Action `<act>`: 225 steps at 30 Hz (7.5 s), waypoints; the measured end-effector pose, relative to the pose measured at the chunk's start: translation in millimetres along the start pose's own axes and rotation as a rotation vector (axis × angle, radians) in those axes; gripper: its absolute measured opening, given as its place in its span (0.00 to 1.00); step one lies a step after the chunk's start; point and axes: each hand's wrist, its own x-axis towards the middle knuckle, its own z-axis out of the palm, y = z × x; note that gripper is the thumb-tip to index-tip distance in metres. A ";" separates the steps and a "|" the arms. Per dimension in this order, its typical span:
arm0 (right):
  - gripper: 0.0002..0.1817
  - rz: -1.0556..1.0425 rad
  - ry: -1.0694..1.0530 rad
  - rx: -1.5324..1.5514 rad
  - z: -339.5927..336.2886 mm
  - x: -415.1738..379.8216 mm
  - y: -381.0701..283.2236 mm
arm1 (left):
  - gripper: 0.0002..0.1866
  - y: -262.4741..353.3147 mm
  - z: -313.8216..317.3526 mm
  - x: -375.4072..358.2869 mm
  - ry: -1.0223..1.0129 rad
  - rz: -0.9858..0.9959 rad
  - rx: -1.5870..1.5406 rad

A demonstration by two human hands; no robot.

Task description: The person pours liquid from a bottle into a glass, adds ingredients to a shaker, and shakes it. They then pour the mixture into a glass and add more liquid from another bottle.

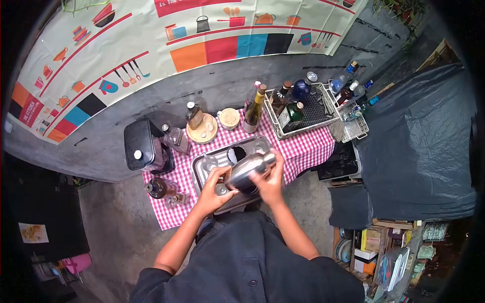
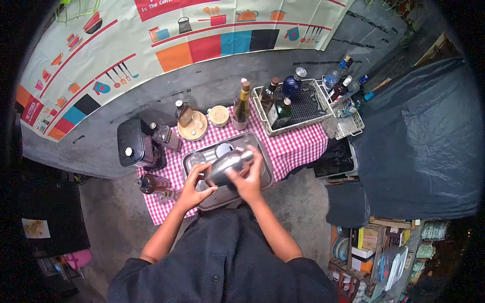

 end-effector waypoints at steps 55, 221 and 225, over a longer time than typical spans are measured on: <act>0.36 0.397 0.081 0.355 56.3 -26.0 30.5 | 0.34 -6.0 -57.0 -42.0 0.098 0.146 0.163; 0.44 0.320 -0.393 -1.064 -310.8 139.0 155.1 | 0.56 48.4 132.9 6.1 0.447 -0.220 0.156; 0.41 0.365 -0.384 -1.064 -305.9 102.1 124.0 | 0.51 52.4 134.7 24.0 0.334 -0.195 0.220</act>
